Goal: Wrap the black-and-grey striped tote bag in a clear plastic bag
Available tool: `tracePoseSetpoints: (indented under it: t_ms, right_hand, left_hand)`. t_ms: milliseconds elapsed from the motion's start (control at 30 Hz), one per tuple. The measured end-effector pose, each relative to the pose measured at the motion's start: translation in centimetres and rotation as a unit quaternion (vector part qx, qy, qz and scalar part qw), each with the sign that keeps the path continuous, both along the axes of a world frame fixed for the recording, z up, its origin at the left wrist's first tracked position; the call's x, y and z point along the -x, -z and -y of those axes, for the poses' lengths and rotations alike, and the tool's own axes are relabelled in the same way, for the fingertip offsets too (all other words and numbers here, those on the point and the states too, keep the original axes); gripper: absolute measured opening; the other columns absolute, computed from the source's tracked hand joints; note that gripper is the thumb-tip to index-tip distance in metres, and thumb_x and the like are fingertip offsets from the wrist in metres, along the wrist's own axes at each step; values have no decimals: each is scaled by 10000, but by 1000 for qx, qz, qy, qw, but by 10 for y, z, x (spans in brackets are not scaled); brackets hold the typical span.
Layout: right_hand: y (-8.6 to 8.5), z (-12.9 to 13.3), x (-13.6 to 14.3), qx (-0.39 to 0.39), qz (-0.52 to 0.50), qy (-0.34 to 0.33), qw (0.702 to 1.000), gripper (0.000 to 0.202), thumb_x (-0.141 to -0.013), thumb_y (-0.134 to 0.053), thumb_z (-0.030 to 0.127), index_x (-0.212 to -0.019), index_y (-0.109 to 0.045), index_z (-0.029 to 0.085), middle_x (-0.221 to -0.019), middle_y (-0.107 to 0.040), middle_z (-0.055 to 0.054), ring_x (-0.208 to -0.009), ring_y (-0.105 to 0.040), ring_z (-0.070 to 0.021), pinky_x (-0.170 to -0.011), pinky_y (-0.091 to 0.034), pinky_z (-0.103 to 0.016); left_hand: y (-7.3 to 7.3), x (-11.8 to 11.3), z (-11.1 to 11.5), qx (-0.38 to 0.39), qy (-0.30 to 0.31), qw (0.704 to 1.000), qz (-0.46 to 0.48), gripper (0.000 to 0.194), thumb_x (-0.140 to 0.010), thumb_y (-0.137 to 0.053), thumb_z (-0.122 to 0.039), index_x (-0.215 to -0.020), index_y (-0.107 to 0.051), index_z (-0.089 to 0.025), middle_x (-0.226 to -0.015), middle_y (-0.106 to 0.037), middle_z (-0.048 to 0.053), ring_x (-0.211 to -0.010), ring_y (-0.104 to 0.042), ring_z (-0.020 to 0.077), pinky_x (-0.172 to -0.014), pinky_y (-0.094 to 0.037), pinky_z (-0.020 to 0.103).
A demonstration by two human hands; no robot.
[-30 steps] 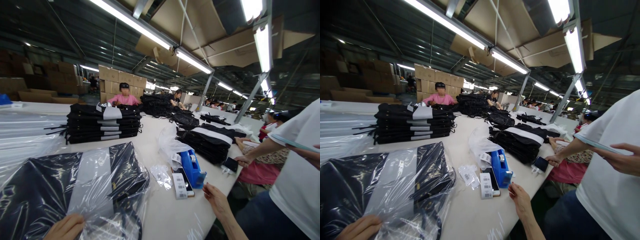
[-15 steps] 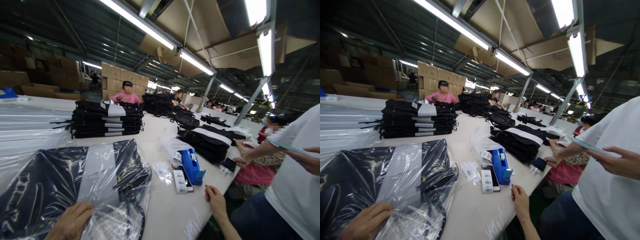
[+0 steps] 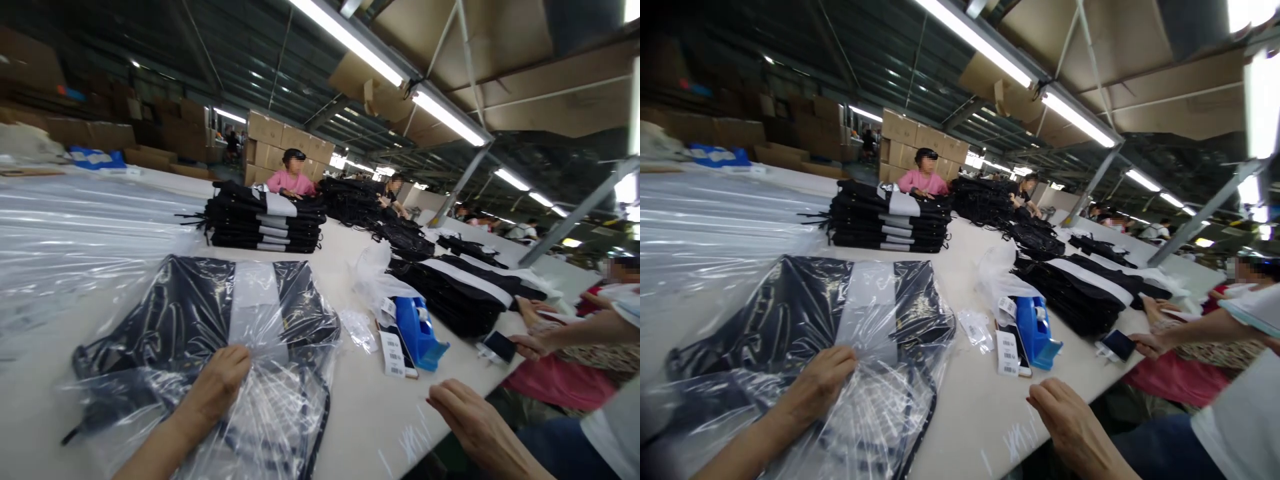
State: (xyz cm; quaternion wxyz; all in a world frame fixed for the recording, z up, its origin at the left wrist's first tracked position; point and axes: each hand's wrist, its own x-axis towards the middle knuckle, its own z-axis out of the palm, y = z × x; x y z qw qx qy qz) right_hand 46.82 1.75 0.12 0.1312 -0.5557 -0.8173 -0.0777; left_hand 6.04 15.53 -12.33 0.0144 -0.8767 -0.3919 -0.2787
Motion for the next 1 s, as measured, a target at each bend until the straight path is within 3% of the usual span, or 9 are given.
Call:
tracePoseSetpoints:
  t_ms: [167, 333, 567, 833, 1000]
  right_hand:
    - [-17, -41, 66, 37, 27, -141, 989, 197, -927, -415, 248, -754, -505, 221, -672, -549, 4, -587, -519, -118, -535, -371, -240]
    - [-28, -88, 134, 143, 72, -218, 963, 234, -938, -369, 217, -730, -476, 199, -725, -563, -17, -645, -505, -137, -585, -359, -266]
    - [-11, -155, 190, 206, 159, -278, 925, 170, -907, -456, 236, -785, -562, 184, -769, -598, -28, -720, -537, -155, -687, -380, -278]
    - [11, -193, 210, 251, 191, -252, 915, 81, -828, -578, 193, -774, -639, 188, -776, -642, -36, -778, -590, -169, -708, -386, -259]
    - [16, -199, 214, 276, 163, -160, 934, 53, -760, -645, 249, -720, -659, 216, -680, -640, -1, -666, -589, -158, -546, -334, -233]
  left_hand:
    - [-15, -6, 4, 34, -24, 998, -49, 249, -808, -417, 16, -738, -590, -150, -820, -601, 35, -815, -527, 168, -730, -436, 287]
    - [-13, -10, 4, 45, -37, 996, -60, 211, -824, -441, -8, -744, -579, -147, -831, -585, 32, -829, -499, 165, -751, -426, 298]
    - [-13, -13, 5, 47, -34, 997, -47, 154, -852, -480, -101, -728, -559, -144, -793, -562, 26, -787, -474, 168, -713, -406, 307]
    - [-14, -16, 8, 43, -28, 998, -28, 150, -847, -492, -115, -710, -549, -141, -773, -549, 23, -770, -470, 172, -695, -399, 306]
    - [-13, -17, 8, 26, -34, 999, -15, 162, -837, -500, -102, -688, -546, -143, -756, -550, 22, -762, -473, 175, -694, -400, 305]
